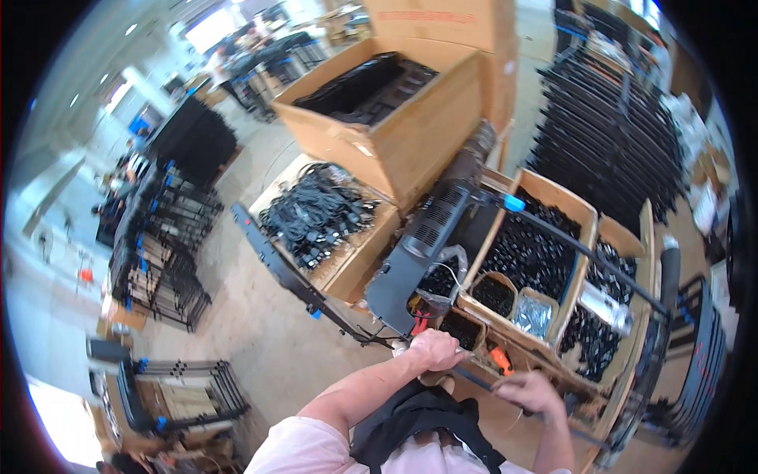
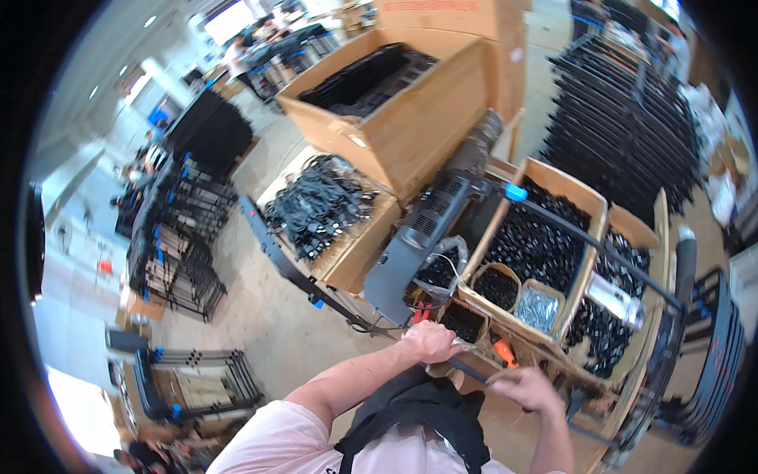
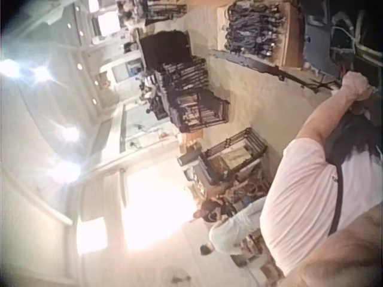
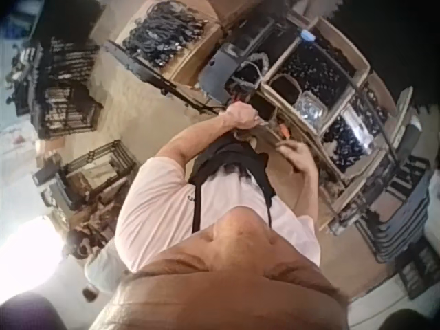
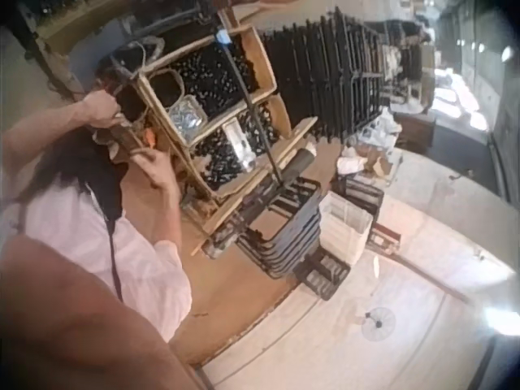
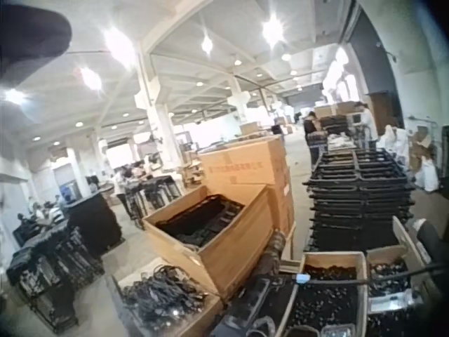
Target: The person assembles a black electronic device by attaching a power cord and securing a casing with a pneumatic screwdriver. They handle various components including a metal frame, power cables, and a plastic housing, working at a station in a warehouse environment.
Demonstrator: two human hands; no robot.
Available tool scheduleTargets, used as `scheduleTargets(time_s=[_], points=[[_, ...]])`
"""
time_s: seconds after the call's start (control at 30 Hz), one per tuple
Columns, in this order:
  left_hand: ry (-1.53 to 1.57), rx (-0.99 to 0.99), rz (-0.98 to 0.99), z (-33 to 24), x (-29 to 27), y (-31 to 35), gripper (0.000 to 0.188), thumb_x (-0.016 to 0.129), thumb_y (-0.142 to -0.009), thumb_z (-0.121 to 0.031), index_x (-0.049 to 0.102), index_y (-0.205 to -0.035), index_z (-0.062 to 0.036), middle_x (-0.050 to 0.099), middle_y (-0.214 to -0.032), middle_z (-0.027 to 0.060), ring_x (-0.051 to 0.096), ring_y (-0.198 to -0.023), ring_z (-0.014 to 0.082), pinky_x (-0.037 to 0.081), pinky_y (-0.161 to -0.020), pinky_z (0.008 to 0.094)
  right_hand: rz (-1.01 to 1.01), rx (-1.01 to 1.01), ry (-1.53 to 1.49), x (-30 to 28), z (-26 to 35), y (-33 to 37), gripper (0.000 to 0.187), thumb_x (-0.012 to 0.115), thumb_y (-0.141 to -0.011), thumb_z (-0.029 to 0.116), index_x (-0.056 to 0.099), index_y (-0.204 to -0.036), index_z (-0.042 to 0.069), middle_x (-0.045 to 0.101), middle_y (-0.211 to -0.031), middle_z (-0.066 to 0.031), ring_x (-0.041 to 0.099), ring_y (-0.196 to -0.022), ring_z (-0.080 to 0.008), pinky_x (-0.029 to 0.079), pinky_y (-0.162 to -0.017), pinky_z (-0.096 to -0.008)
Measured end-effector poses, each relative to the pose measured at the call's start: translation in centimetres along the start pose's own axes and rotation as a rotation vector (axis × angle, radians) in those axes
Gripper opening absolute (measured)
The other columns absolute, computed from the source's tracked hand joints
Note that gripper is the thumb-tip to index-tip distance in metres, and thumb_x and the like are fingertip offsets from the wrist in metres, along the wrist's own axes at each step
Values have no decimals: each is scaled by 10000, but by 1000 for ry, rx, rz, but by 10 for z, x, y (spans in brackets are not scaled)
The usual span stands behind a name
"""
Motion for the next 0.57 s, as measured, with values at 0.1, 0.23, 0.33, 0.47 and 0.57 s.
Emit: scheduleTargets(time_s=[0.1, 0.23, 0.33, 0.47, 0.57], points=[[40, 16, -55, 0, -6, 1, 636, 509, -1054, -583, 816, -1079, -27, 793, -1079, 225, 760, -1071, 405, 601, -955, 511, -663, -258, 97, -127, 17, -60, 355, 745, -987, 285, 777, -1215, 14, 790, -1034, -92, 715, -915, -184, 571, -864, -326], [31, 83, -142, 1, -10, 1, 591, 554, -1031, -556, 812, -1018, -24, 795, -1009, 212, 771, -993, 402, 618, -879, 513, -1076, -431, 654, -275, 35, -132, 486, 684, -1006, 300, 653, -1345, -46, 667, -1355, -278, 617, -1282, -443, 455, -1143, -470], [64, 54, -217, 8, 0, -2, 567, 581, -1016, -542, 808, -990, -24, 797, -971, 197, 776, -955, 395, 623, -855, 508, -970, -195, 754, -324, 44, -194, 571, 568, -1061, 485, 669, -1349, 3, 686, -1308, -288, 626, -1268, -457, 475, -1096, -511], [96, 49, -341, 12, -2, 9, 532, 606, -997, -523, 800, -956, -29, 796, -921, 186, 780, -900, 390, 630, -821, 503, -767, -120, 686, -350, 40, -258, 609, 541, -1073, 570, 777, -1077, 9, 783, -954, -215, 749, -967, -389, 550, -878, -465], [127, 17, -410, 22, 6, 15, 528, 611, -993, -521, 799, -954, -29, 796, -912, 184, 781, -893, 390, 632, -815, 501, -570, -89, 537, -359, 39, -287, 630, 567, -1042, 642, 802, -1042, 58, 801, -902, -164, 772, -854, -293, 570, -829, -438]])
Point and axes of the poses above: each hand's wrist, its own y-axis away from the middle knuckle, its own x-axis out of the palm, z = x × y, the point moved 6 cm from there along -y, towards the middle knuckle
